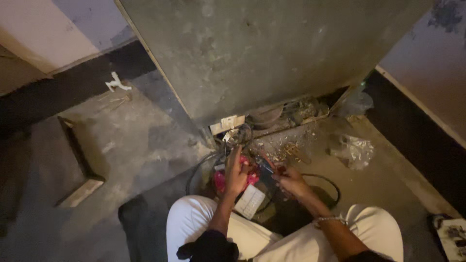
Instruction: The person sits on the floor and uses a screwdriver to strip and connect wires inside a small electrical box. They twist wires together, secure them with connectors, and adjust components within the box.
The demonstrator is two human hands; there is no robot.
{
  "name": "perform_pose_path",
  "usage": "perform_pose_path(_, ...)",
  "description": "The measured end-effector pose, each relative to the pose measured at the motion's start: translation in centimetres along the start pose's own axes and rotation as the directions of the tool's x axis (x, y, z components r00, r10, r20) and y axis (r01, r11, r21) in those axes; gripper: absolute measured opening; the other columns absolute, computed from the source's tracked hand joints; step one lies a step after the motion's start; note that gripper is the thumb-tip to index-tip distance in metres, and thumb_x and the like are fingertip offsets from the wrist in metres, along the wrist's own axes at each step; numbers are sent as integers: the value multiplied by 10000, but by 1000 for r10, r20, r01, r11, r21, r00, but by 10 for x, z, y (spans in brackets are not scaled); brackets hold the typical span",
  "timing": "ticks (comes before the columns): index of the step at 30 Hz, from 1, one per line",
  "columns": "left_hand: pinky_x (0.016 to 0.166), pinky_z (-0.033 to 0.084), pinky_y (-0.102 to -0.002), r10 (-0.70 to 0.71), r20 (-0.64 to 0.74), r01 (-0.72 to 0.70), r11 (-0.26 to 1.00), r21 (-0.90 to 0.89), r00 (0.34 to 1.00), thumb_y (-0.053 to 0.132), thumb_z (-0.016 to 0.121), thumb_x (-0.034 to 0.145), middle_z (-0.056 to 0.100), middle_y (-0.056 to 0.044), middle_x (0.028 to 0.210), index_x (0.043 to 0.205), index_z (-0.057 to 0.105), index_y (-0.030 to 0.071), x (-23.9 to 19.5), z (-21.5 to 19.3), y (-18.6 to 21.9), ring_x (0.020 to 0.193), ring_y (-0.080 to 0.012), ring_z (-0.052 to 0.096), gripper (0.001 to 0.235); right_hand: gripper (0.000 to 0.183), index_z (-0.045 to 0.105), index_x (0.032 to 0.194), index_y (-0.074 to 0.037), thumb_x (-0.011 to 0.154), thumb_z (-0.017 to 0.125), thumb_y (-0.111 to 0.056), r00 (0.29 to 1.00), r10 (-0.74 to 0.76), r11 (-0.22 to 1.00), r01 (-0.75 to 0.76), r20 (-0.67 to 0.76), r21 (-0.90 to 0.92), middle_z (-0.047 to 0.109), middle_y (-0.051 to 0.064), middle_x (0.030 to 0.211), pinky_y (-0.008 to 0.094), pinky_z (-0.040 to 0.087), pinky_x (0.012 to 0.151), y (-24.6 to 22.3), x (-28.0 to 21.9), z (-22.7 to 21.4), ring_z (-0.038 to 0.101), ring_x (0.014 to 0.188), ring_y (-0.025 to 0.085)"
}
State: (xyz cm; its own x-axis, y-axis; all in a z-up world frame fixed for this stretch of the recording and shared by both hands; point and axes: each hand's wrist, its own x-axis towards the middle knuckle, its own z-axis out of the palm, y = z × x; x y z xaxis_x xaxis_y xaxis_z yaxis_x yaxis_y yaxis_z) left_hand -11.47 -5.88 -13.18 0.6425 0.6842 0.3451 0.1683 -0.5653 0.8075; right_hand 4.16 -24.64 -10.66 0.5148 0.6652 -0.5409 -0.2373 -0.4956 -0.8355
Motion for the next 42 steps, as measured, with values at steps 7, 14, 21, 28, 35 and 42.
perform_pose_path(7, 1104, 424, -468, -79, 42, 79, 997, 8, 996, 68, 613, 946, 572, -242, 1346, 1520, 474, 101, 2, -14, 30, 1264, -416, 542, 591, 261, 682, 1174, -47, 931, 707, -139, 883, -467, 884, 467, -41, -14, 661, 27, 905, 261, 489, 590, 35, 16, -8, 591, 739, 117)
perform_pose_path(14, 1058, 450, -461, -153, -329, 209, 968, 140, 932, -11, 660, 883, 605, -216, 1256, 1302, 608, 94, 1, -34, 45, 1215, -395, 571, 435, 314, 596, 1210, -38, 915, 665, -118, 993, -110, 974, 116, -42, 193, 593, 36, 740, 281, 342, 419, -4, -12, -7, 468, 515, 112)
perform_pose_path(21, 979, 503, -337, -432, -155, 332, 838, -432, 889, 209, 637, 1005, 657, -107, 1340, 1404, 534, 63, 6, -15, -11, 1156, -217, 636, 437, 503, 617, 1363, -125, 876, 685, -20, 983, -152, 987, 146, -99, -69, 701, 4, 885, 277, 458, 522, -13, 5, 15, 576, 649, 122)
perform_pose_path(28, 858, 527, -317, -506, 60, 498, 809, -314, 860, 237, 752, 995, 748, -46, 1050, 1235, 715, 77, 3, -12, -15, 920, -146, 661, 291, 489, 652, 1316, -159, 879, 612, 55, 883, -457, 736, 308, -107, -603, 716, 186, 1020, 475, 563, 781, 12, 10, 12, 693, 929, 341)
perform_pose_path(35, 810, 544, -278, -287, 89, 285, 771, -570, 954, 148, 750, 956, 703, -11, 988, 1145, 634, 71, -7, 8, -3, 887, -94, 651, 235, 383, 600, 1320, -107, 949, 584, -11, 957, -270, 389, 7, -106, -921, 605, 236, 1334, 506, 581, 912, 23, 22, 9, 688, 1115, 424)
perform_pose_path(42, 829, 534, -267, -289, 19, 258, 821, -509, 957, 42, 795, 883, 687, -29, 979, 1150, 620, 59, -8, -7, 5, 905, -122, 649, 320, 947, 270, 1547, 8, 814, 820, -227, 926, -363, 314, 230, 108, -921, 343, 391, 1437, 577, 387, 1099, -13, -7, 25, 382, 1325, 589)
